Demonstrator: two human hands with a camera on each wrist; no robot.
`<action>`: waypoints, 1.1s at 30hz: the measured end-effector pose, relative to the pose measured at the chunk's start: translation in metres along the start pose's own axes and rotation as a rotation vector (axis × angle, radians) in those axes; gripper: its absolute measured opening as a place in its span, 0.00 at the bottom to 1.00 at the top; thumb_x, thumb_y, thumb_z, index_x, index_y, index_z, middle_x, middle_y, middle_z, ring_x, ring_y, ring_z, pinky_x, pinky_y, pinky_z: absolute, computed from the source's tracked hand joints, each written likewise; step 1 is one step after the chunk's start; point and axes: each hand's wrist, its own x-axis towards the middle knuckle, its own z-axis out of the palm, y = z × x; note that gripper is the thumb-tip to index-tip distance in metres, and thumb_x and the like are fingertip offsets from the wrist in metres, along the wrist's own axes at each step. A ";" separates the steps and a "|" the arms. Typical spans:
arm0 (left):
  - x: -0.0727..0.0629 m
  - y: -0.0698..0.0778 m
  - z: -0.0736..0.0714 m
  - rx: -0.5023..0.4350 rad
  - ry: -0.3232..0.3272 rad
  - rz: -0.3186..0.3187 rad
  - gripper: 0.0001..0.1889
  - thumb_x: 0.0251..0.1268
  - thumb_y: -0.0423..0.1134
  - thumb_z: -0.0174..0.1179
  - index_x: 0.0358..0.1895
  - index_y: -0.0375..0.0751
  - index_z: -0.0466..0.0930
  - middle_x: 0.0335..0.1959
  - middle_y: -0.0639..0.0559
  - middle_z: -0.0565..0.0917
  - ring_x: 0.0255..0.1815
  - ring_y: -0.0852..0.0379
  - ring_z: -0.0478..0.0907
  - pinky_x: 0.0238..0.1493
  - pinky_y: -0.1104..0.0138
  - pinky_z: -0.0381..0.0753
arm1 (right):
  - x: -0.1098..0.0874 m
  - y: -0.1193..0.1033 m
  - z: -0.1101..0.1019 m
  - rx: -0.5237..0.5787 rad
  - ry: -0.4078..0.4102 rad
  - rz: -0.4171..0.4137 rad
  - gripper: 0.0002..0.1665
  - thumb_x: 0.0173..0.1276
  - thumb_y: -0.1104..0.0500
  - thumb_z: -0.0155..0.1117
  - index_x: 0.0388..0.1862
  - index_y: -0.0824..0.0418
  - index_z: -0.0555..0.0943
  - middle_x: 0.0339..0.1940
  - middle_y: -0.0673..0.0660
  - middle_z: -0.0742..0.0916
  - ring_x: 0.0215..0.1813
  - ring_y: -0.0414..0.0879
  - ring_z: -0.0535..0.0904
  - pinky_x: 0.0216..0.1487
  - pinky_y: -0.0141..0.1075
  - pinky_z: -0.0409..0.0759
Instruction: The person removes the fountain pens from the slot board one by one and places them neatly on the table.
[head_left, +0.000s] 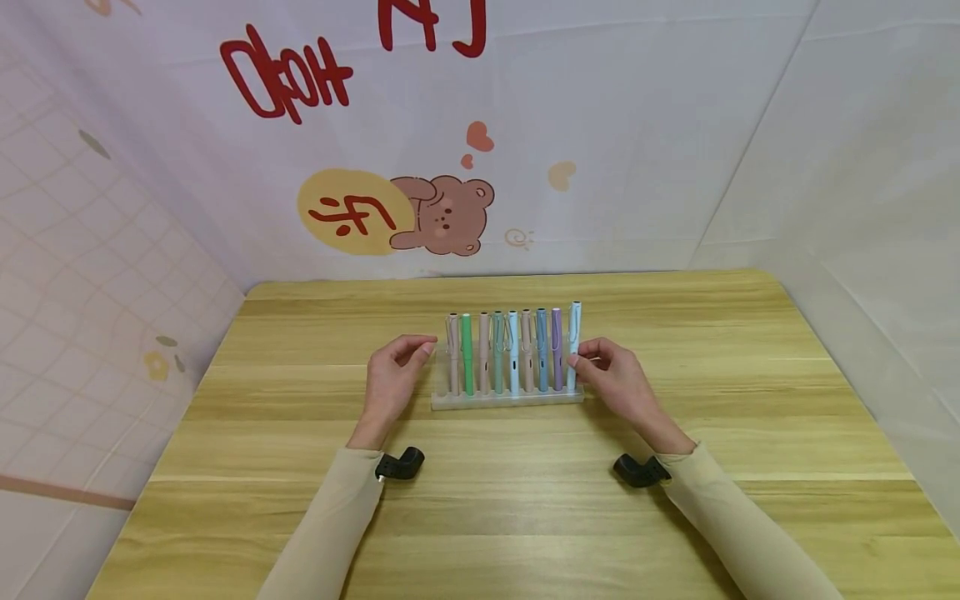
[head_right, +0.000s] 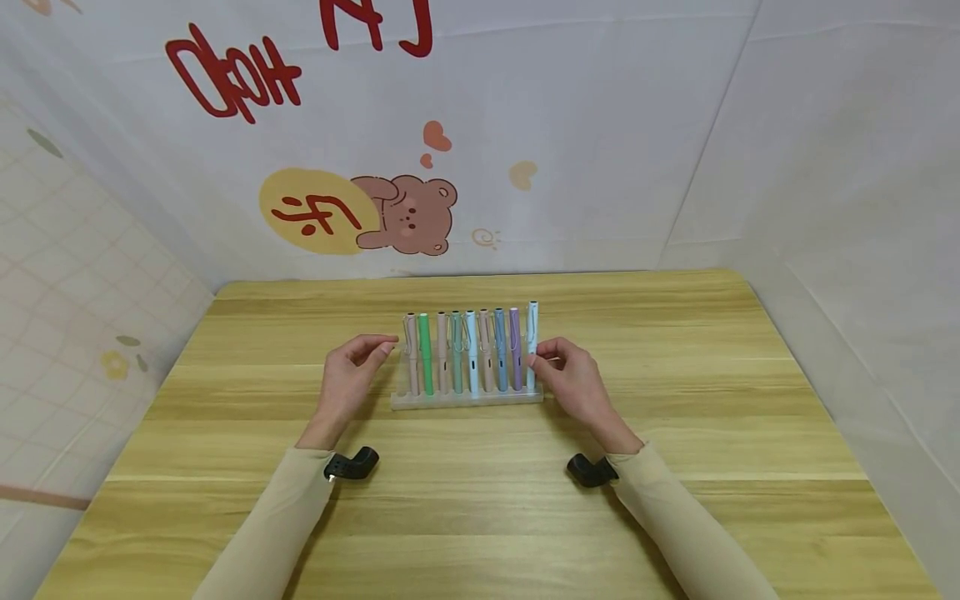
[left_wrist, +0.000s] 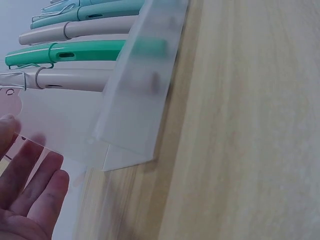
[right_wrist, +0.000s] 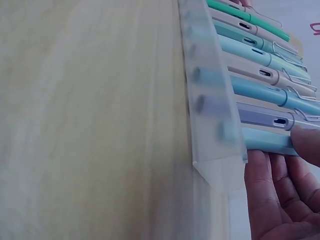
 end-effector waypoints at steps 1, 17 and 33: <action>0.000 0.001 0.000 0.003 0.000 -0.004 0.11 0.76 0.37 0.63 0.52 0.35 0.88 0.52 0.41 0.88 0.52 0.49 0.84 0.47 0.77 0.76 | 0.000 0.000 0.000 0.001 0.005 -0.002 0.19 0.77 0.54 0.65 0.52 0.70 0.79 0.46 0.64 0.87 0.43 0.53 0.87 0.43 0.32 0.84; 0.000 -0.002 0.000 -0.029 -0.003 0.007 0.10 0.76 0.36 0.63 0.52 0.35 0.88 0.52 0.41 0.88 0.54 0.48 0.84 0.50 0.77 0.78 | -0.002 -0.005 -0.004 -0.002 0.049 -0.016 0.20 0.78 0.51 0.65 0.53 0.68 0.80 0.49 0.63 0.87 0.48 0.52 0.84 0.43 0.32 0.81; 0.001 -0.003 0.001 -0.015 0.005 0.008 0.10 0.76 0.38 0.64 0.51 0.37 0.88 0.52 0.44 0.88 0.53 0.51 0.84 0.52 0.73 0.79 | -0.005 -0.008 -0.014 0.030 0.072 -0.071 0.21 0.79 0.51 0.64 0.54 0.69 0.79 0.49 0.64 0.88 0.49 0.51 0.87 0.47 0.27 0.80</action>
